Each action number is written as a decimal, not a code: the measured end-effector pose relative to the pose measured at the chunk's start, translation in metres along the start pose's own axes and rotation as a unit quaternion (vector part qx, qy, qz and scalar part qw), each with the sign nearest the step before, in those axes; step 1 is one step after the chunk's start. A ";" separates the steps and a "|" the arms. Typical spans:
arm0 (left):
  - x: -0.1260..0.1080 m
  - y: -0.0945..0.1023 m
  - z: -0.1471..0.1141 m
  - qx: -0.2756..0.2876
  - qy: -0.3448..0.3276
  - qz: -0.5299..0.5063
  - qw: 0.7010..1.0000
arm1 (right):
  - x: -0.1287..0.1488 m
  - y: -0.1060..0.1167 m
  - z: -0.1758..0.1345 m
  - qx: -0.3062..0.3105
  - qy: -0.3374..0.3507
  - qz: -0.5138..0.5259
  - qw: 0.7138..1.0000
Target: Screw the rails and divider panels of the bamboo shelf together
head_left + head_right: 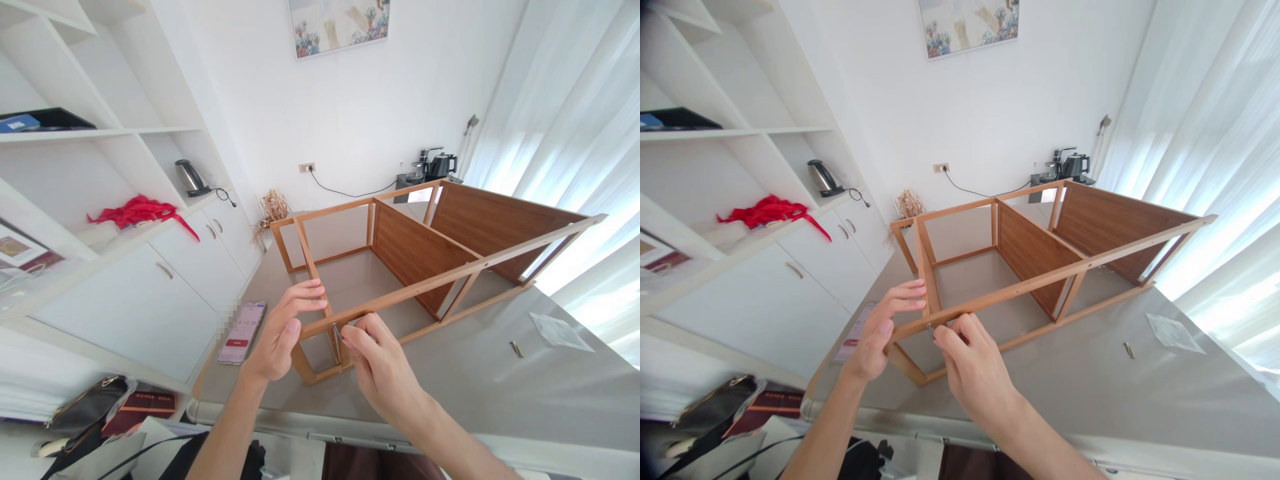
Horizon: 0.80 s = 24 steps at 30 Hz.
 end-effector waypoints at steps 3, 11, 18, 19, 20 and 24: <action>0.001 0.000 0.000 0.000 0.000 0.002 1.000 | 0.001 0.000 0.000 0.002 -0.002 -0.004 1.000; 0.001 0.000 0.001 -0.001 -0.002 0.000 1.000 | 0.001 0.003 0.004 0.029 0.003 -0.029 0.999; 0.000 0.001 0.001 -0.003 0.002 0.003 1.000 | 0.006 0.008 0.008 0.040 0.018 -0.087 0.995; 0.000 0.001 0.001 -0.003 0.003 0.003 1.000 | 0.007 0.008 0.008 0.049 0.024 -0.105 0.993; 0.000 0.001 0.001 -0.002 0.002 0.003 1.000 | 0.008 0.008 0.008 0.059 0.033 -0.124 0.990; -0.001 0.001 0.002 -0.003 0.000 0.003 1.000 | 0.013 0.008 0.009 0.097 0.076 -0.164 0.979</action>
Point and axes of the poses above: each hand's wrist, its own z-axis towards the middle knuckle, its own y-axis out of the back of the hand, x = y × z, the point moved 10 cm from there along z, towards the middle knuckle, and after that the axes turned 3 degrees about x, right-handed, at the moved point
